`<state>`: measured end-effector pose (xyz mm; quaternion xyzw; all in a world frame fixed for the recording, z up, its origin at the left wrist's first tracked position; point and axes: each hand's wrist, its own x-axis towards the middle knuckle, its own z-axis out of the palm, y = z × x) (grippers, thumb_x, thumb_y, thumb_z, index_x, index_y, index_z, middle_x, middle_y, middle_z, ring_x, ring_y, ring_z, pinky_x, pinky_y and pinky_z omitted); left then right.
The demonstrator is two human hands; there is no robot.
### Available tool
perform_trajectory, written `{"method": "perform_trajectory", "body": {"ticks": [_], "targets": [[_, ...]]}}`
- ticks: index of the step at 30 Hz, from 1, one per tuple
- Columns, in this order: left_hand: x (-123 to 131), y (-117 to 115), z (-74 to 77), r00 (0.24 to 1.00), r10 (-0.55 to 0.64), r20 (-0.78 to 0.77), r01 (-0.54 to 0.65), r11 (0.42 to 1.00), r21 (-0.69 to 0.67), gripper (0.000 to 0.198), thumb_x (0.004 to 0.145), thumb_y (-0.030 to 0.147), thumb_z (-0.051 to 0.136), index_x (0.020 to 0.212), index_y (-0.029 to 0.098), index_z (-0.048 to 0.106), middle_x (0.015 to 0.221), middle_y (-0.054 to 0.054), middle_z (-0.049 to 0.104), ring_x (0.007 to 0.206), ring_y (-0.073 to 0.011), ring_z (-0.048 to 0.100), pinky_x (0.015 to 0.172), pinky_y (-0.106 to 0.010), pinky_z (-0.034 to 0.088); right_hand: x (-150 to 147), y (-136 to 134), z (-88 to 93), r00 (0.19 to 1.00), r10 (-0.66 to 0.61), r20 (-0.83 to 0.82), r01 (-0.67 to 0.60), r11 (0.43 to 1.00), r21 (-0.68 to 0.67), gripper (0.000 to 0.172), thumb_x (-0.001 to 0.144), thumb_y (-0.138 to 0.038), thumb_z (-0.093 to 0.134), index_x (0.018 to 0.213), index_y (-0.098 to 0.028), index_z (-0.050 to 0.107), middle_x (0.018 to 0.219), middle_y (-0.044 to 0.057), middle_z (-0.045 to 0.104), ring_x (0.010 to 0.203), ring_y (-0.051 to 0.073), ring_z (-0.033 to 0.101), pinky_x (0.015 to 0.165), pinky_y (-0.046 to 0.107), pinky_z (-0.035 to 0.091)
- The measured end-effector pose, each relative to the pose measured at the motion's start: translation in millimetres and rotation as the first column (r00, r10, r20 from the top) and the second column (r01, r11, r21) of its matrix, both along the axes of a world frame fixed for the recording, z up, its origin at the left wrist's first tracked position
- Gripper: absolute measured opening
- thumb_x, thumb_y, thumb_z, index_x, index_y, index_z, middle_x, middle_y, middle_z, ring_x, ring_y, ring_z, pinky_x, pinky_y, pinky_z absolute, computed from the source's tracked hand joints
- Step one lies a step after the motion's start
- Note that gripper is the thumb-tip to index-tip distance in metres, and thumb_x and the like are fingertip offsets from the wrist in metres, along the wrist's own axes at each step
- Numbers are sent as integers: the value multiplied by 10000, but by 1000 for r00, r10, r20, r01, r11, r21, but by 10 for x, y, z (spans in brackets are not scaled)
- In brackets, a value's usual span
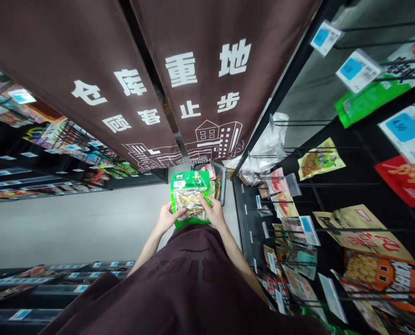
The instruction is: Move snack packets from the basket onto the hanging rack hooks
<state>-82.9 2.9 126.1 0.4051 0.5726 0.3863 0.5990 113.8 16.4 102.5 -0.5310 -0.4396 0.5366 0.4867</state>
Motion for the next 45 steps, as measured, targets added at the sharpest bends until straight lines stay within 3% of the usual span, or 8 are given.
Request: {"method": "perform_trajectory", "body": {"ticks": [10, 19, 30, 45], "targets": [[185, 34, 46, 999, -34, -40, 39, 993, 107, 438, 636, 365, 846, 968, 133, 679, 923, -76, 747, 783, -229, 687, 721, -324, 561, 166, -98, 63, 982, -65, 178, 48, 994, 98, 340, 871, -492, 597, 742, -180, 634, 622, -10, 565, 584, 134, 492, 536, 236, 381], [239, 107, 42, 984, 101, 149, -126, 978, 169, 386, 619, 342, 871, 904, 160, 685, 876, -63, 741, 795, -192, 680, 769, -290, 514, 234, -137, 64, 987, -77, 142, 57, 989, 138, 346, 874, -491, 589, 742, -173, 609, 606, -18, 521, 546, 121, 437, 506, 237, 353], [285, 34, 117, 971, 186, 153, -208, 967, 147, 356, 558, 299, 902, 792, 157, 676, 744, -31, 721, 674, -164, 648, 646, -242, 483, 226, -165, -69, 995, -31, 98, 18, 992, 126, 343, 880, -493, 589, 784, -166, 622, 631, -20, 529, 564, 121, 448, 520, 234, 347], [198, 20, 55, 936, 282, 210, -310, 944, 113, 350, 490, 262, 927, 762, 136, 746, 722, -68, 746, 679, -184, 683, 688, -273, 525, 166, -110, -104, 996, 19, 86, -30, 991, 129, 343, 876, -503, 595, 778, -175, 617, 631, -23, 523, 563, 125, 453, 523, 236, 359]]}}
